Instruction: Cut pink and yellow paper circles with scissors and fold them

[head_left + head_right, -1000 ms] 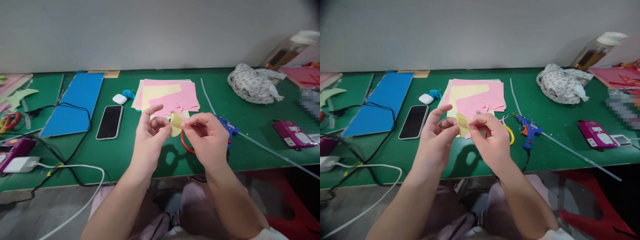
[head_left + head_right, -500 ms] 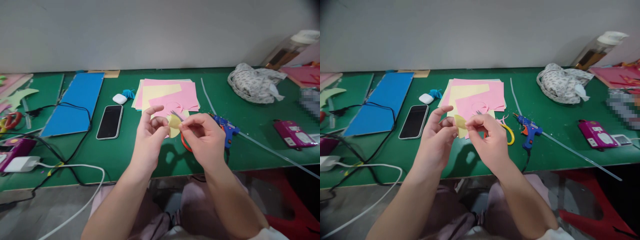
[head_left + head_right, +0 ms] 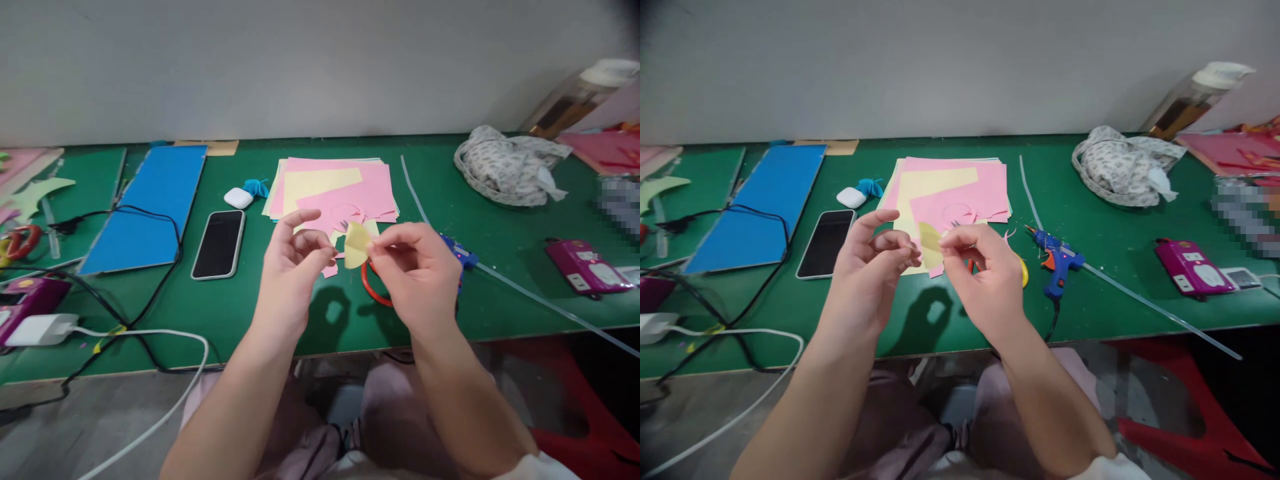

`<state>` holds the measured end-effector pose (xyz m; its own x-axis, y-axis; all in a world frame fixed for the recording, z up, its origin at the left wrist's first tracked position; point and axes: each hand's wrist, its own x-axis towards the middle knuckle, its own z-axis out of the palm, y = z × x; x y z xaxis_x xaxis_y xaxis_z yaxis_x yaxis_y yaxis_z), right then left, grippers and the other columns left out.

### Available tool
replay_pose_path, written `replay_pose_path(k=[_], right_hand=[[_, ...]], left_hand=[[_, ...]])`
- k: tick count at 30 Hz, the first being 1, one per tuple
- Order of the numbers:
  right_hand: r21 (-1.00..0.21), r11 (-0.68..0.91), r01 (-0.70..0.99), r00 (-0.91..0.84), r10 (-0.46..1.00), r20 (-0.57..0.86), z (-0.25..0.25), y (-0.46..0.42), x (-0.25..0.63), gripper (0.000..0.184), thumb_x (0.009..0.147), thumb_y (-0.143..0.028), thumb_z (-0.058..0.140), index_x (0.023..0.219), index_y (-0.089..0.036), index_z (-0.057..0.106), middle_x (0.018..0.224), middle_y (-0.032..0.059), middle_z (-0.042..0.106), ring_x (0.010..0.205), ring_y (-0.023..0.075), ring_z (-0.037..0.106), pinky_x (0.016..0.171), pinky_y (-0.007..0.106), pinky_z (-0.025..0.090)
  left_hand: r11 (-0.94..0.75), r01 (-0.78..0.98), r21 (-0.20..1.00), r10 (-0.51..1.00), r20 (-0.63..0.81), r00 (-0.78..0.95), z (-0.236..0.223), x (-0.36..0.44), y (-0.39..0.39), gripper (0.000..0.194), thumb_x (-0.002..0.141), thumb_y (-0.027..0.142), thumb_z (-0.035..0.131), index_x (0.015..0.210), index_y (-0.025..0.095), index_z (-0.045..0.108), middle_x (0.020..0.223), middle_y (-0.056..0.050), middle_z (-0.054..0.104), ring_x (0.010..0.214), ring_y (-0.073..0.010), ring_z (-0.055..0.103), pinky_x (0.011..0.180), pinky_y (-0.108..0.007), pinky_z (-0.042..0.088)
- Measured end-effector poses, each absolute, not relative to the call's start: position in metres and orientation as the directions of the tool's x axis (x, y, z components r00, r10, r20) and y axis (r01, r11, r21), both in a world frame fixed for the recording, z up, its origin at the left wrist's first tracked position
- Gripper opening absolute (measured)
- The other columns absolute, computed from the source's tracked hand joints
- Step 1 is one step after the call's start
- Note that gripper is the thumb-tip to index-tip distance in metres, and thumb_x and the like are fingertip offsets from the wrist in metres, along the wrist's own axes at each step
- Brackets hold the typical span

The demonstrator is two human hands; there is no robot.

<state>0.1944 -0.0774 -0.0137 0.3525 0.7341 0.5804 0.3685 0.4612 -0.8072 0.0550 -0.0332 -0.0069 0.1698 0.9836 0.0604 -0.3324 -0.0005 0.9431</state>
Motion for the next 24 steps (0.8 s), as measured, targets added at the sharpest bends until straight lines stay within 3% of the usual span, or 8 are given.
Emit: replay_pose_path(k=[4, 8, 11, 24], right_hand=[[-0.857, 0.449, 0.254, 0.446, 0.732, 0.515, -0.014, -0.073, 0.202, 0.023, 0.079, -0.003, 0.066, 0.079, -0.025, 0.063, 0.074, -0.0046, 0.064, 0.065, 0.0109, 0.067, 0.059, 0.022, 0.061], [-0.873, 0.448, 0.193, 0.415, 0.769, 0.486, -0.014, -0.071, 0.200, 0.022, 0.079, -0.003, 0.067, 0.080, -0.025, 0.064, 0.075, -0.0054, 0.064, 0.066, 0.0094, 0.067, 0.059, 0.019, 0.059], [-0.862, 0.452, 0.228, 0.370, 0.779, 0.506, -0.014, -0.073, 0.195, 0.021, 0.081, -0.004, 0.068, 0.082, -0.025, 0.066, 0.078, -0.0051, 0.067, 0.071, 0.0097, 0.068, 0.060, 0.018, 0.058], [-0.770, 0.501, 0.394, 0.228, 0.759, 0.610, -0.015, -0.076, 0.192, 0.024, 0.084, -0.001, 0.062, 0.086, -0.024, 0.065, 0.082, -0.0038, 0.069, 0.075, 0.0110, 0.067, 0.067, 0.023, 0.058]], left_hand=[[-0.072, -0.302, 0.951, 0.988, 0.109, 0.107, -0.008, 0.052, -0.032, 0.038, 0.072, 0.011, 0.071, 0.106, 0.024, 0.060, 0.070, 0.005, 0.061, 0.070, -0.0109, 0.063, 0.064, -0.021, 0.054], [-0.076, -0.308, 0.948, 0.977, 0.132, 0.165, -0.010, 0.055, -0.036, 0.040, 0.071, 0.009, 0.073, 0.106, 0.025, 0.062, 0.076, 0.004, 0.065, 0.077, -0.0111, 0.065, 0.065, -0.019, 0.053], [-0.054, -0.339, 0.939, 0.968, 0.133, 0.212, -0.011, 0.059, -0.039, 0.035, 0.074, 0.012, 0.074, 0.105, 0.025, 0.064, 0.082, 0.002, 0.067, 0.077, -0.0109, 0.064, 0.068, -0.021, 0.054], [0.041, -0.373, 0.927, 0.992, 0.007, 0.127, -0.008, 0.060, -0.036, 0.029, 0.061, 0.007, 0.074, 0.087, 0.020, 0.068, 0.063, 0.007, 0.060, 0.057, -0.0050, 0.055, 0.057, -0.015, 0.048]])
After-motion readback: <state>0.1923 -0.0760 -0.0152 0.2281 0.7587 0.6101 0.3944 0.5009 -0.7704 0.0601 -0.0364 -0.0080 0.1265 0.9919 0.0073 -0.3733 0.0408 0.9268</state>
